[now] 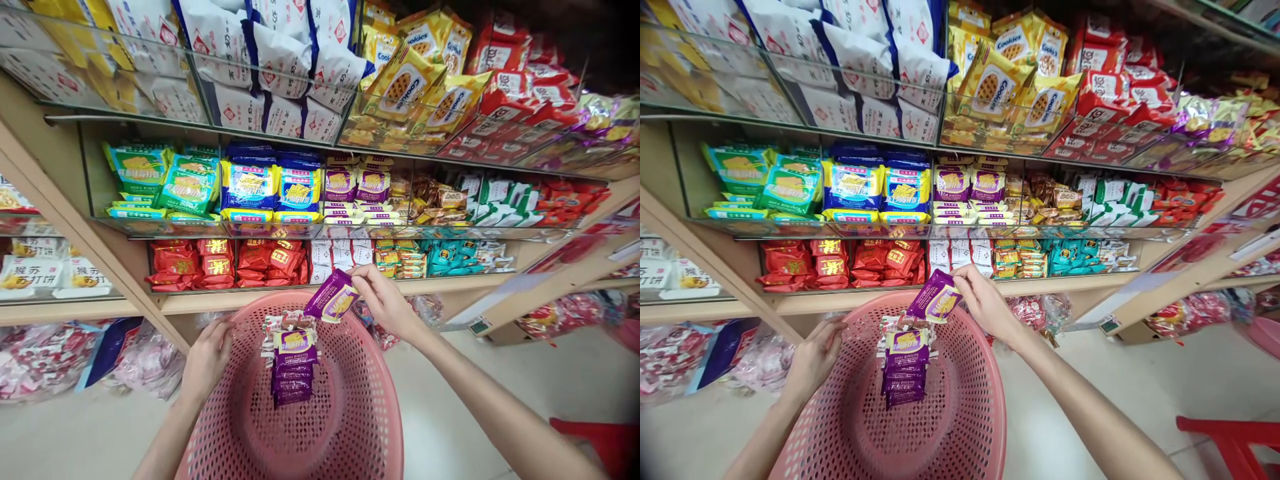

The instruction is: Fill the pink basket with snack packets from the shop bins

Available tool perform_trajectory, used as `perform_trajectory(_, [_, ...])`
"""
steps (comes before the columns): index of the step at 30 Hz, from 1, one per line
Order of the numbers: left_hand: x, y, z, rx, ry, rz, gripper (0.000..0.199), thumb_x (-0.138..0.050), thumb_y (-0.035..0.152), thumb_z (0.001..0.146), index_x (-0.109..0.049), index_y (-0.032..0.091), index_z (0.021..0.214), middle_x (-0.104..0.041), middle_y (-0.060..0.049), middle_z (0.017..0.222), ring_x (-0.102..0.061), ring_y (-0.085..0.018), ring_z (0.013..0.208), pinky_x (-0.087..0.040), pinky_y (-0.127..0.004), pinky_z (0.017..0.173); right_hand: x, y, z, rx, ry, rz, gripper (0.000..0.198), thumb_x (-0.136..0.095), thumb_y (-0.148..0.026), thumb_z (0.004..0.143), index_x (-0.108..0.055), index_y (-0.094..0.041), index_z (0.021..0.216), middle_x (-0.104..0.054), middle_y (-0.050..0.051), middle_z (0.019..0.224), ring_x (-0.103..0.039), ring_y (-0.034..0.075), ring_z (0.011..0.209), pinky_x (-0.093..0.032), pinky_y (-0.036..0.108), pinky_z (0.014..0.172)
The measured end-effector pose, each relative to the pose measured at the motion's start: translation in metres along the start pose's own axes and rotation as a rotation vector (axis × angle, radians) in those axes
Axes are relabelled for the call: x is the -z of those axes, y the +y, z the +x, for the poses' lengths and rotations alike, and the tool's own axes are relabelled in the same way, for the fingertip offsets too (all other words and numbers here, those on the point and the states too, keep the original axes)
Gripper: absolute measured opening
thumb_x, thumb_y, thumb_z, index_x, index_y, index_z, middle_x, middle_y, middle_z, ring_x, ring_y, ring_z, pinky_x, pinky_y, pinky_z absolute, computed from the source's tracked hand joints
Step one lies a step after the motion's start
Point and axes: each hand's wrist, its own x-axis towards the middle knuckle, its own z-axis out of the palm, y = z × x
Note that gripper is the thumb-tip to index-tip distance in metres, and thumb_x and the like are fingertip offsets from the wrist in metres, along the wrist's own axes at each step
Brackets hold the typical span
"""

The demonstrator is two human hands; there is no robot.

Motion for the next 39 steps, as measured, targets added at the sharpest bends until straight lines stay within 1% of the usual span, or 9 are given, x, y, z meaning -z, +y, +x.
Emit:
perform_trajectory(6, [0.003,0.004,-0.001,-0.032,0.071,-0.032,0.022,-0.039,0.022,0.087,-0.059,0.019,0.096,-0.061,-0.008,0.112,-0.059,-0.02,0.101,-0.045,-0.035,0.092,-0.024,0.023,-0.004,-0.188,0.085,0.31,0.022,-0.038,-0.04,0.091,-0.045,-0.021,0.084,-0.041,-0.004,0.07,-0.039,0.011,0.062,-0.035,0.023,0.059])
perform_trajectory(9, [0.008,0.012,-0.001,-0.13,0.211,-0.108,0.022,-0.041,0.017,0.085,-0.058,0.018,0.099,-0.063,-0.009,0.108,-0.058,-0.02,0.102,-0.043,-0.036,0.094,-0.035,0.022,-0.005,-0.209,-0.023,0.322,0.023,-0.038,-0.04,0.091,-0.045,-0.02,0.083,-0.042,-0.004,0.071,-0.04,0.011,0.064,-0.036,0.023,0.061])
perform_trajectory(11, [0.012,0.018,-0.002,-0.179,0.229,-0.184,0.023,-0.044,0.015,0.083,-0.058,0.018,0.102,-0.064,-0.008,0.104,-0.058,-0.019,0.1,-0.044,-0.035,0.093,-0.044,0.015,-0.004,-0.185,-0.156,0.297,0.022,-0.038,-0.039,0.091,-0.046,-0.02,0.082,-0.045,-0.003,0.073,-0.042,0.011,0.068,-0.036,0.023,0.063])
perform_trajectory(16, [0.021,0.029,-0.006,-0.055,0.013,-0.509,0.026,-0.049,0.026,0.084,-0.057,0.02,0.108,-0.065,-0.007,0.103,-0.061,-0.02,0.094,-0.046,-0.034,0.088,-0.075,-0.013,0.006,-0.047,-0.508,0.197,0.021,-0.035,-0.034,0.092,-0.047,-0.02,0.082,-0.049,-0.002,0.077,-0.045,0.011,0.07,-0.035,0.023,0.064])
perform_trajectory(21, [0.025,0.027,-0.007,0.174,-0.345,-1.009,0.05,-0.045,0.047,0.084,-0.045,0.021,0.127,-0.063,-0.01,0.113,-0.062,-0.022,0.092,-0.048,-0.035,0.082,-0.112,-0.029,0.017,0.05,-0.649,0.129,0.016,-0.037,-0.031,0.09,-0.047,-0.02,0.084,-0.052,-0.002,0.077,-0.046,0.012,0.069,-0.032,0.023,0.061])
perform_trajectory(25, [0.028,0.028,-0.003,0.27,-0.474,-1.04,0.044,-0.061,0.043,0.075,-0.059,0.02,0.113,-0.066,-0.008,0.109,-0.06,-0.024,0.098,-0.046,-0.033,0.088,-0.136,-0.031,0.019,0.066,-0.658,0.152,0.015,-0.038,-0.03,0.089,-0.047,-0.02,0.083,-0.052,-0.001,0.076,-0.046,0.011,0.068,-0.031,0.023,0.059])
perform_trajectory(29, [0.031,0.036,0.002,0.36,-0.476,-0.993,0.035,-0.068,0.036,0.07,-0.065,0.019,0.101,-0.071,-0.004,0.091,-0.063,-0.019,0.082,-0.05,-0.029,0.076,-0.148,-0.028,0.016,0.034,-0.592,0.205,0.015,-0.04,-0.028,0.088,-0.049,-0.019,0.081,-0.051,-0.002,0.073,-0.046,0.011,0.066,-0.031,0.022,0.057])
perform_trajectory(34, [0.029,0.037,0.004,0.403,-0.475,-1.056,0.033,-0.068,0.035,0.07,-0.065,0.02,0.1,-0.071,-0.003,0.088,-0.063,-0.018,0.08,-0.05,-0.028,0.075,-0.15,-0.025,0.0,-0.137,-0.485,0.503,0.016,-0.048,-0.034,0.086,-0.051,-0.02,0.092,-0.056,-0.001,0.079,-0.053,0.011,0.072,-0.04,0.022,0.062])
perform_trajectory(39, [0.025,0.027,0.005,0.474,-0.376,-1.134,0.033,-0.068,0.033,0.071,-0.064,0.019,0.1,-0.07,-0.004,0.092,-0.064,-0.02,0.083,-0.051,-0.029,0.074,-0.151,-0.022,-0.022,-0.305,-0.38,0.764,0.04,-0.055,-0.044,0.081,-0.042,-0.025,0.114,-0.051,-0.003,0.079,-0.051,0.01,0.061,-0.043,0.023,0.054])
